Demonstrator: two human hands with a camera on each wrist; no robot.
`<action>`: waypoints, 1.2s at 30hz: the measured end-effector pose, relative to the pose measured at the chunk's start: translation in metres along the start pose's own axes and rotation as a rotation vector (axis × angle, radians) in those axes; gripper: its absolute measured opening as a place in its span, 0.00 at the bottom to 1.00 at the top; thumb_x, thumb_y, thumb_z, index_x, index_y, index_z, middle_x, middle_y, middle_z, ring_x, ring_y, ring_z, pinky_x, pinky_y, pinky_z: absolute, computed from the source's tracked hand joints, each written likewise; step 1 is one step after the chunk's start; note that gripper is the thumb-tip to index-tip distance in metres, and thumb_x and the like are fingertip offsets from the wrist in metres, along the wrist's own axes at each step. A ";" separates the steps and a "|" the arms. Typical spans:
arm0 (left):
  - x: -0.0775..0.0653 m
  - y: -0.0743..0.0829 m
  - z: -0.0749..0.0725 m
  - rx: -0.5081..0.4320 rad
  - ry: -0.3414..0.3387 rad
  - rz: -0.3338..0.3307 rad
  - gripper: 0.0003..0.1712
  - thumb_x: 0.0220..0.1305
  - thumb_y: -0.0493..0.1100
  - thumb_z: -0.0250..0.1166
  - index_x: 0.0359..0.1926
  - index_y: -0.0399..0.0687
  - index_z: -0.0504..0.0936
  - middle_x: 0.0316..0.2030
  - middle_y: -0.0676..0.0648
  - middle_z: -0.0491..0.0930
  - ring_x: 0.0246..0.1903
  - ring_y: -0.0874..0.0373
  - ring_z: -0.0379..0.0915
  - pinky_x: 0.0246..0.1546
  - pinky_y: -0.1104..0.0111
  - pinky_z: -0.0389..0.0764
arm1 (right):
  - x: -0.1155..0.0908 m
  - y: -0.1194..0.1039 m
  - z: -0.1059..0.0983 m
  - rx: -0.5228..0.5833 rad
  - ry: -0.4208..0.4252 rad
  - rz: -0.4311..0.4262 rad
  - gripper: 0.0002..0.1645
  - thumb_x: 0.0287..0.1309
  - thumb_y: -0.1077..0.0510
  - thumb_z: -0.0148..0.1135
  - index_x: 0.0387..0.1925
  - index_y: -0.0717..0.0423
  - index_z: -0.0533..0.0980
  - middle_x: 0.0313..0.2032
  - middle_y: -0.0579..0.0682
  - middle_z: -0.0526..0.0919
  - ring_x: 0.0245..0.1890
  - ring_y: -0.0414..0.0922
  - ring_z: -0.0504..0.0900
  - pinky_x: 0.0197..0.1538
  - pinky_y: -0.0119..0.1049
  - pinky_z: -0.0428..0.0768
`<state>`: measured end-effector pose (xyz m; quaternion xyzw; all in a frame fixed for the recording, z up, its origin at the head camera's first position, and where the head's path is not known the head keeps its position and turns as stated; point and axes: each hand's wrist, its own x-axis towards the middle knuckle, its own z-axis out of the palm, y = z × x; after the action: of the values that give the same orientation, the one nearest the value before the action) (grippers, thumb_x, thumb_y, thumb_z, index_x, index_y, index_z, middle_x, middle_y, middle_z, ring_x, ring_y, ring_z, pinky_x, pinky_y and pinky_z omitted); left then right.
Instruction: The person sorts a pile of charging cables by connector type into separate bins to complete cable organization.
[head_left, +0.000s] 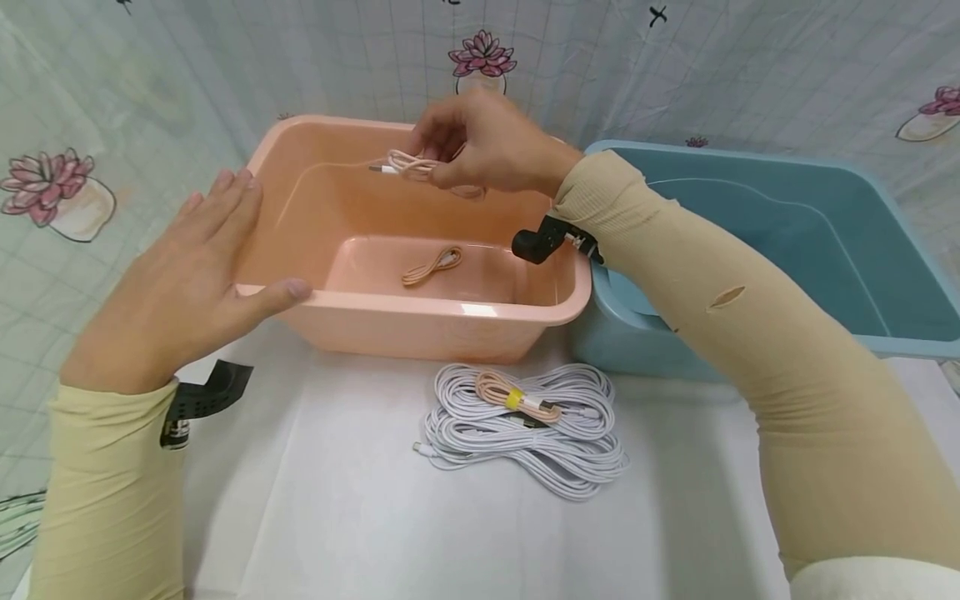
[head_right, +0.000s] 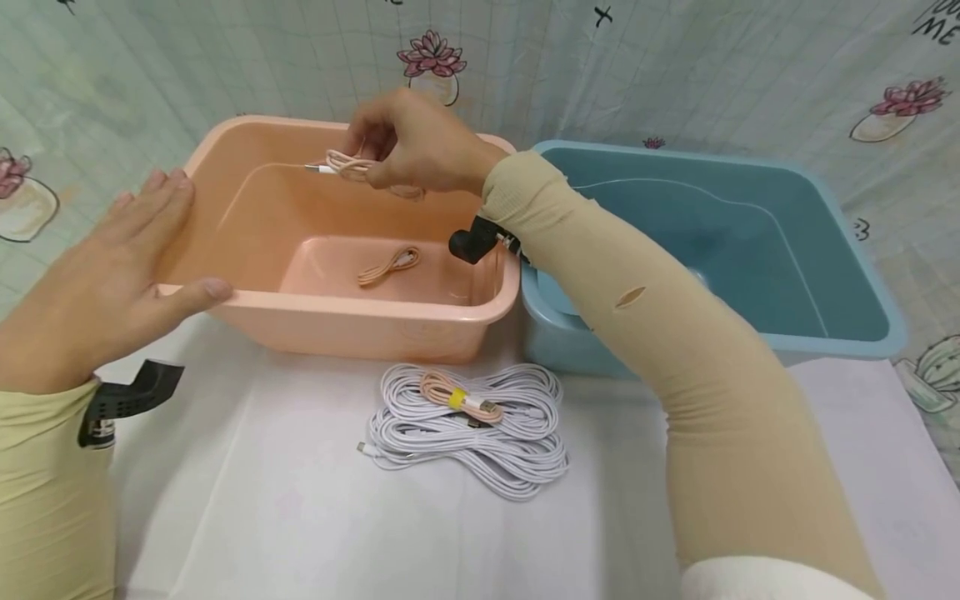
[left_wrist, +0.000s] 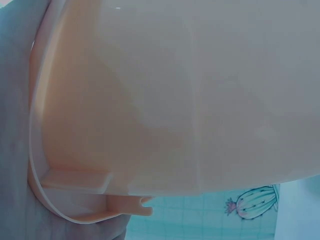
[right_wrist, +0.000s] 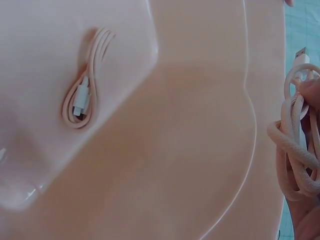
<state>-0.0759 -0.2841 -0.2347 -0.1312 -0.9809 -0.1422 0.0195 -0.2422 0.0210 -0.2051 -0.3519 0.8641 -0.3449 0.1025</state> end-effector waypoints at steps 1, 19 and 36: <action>0.000 0.000 0.000 0.002 -0.002 -0.003 0.60 0.68 0.70 0.59 0.83 0.45 0.39 0.84 0.46 0.36 0.85 0.49 0.28 0.86 0.55 0.33 | 0.000 0.000 0.000 0.001 0.001 -0.002 0.16 0.60 0.64 0.69 0.50 0.52 0.85 0.39 0.46 0.84 0.39 0.40 0.81 0.47 0.27 0.82; -0.001 -0.001 -0.001 0.016 -0.003 -0.027 0.61 0.68 0.71 0.58 0.83 0.46 0.39 0.84 0.47 0.35 0.85 0.48 0.27 0.86 0.55 0.32 | 0.003 0.002 0.001 0.017 -0.007 0.011 0.16 0.58 0.65 0.70 0.49 0.52 0.85 0.38 0.46 0.84 0.38 0.40 0.82 0.45 0.27 0.82; -0.001 -0.003 0.000 0.010 0.002 -0.017 0.60 0.68 0.71 0.59 0.83 0.45 0.40 0.84 0.47 0.36 0.85 0.48 0.29 0.86 0.55 0.33 | 0.002 0.002 0.002 -0.098 0.021 0.015 0.17 0.60 0.58 0.73 0.52 0.52 0.85 0.45 0.48 0.87 0.42 0.38 0.83 0.53 0.26 0.83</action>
<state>-0.0754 -0.2869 -0.2350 -0.1226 -0.9827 -0.1376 0.0199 -0.2442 0.0196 -0.2074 -0.3463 0.8836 -0.3052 0.0788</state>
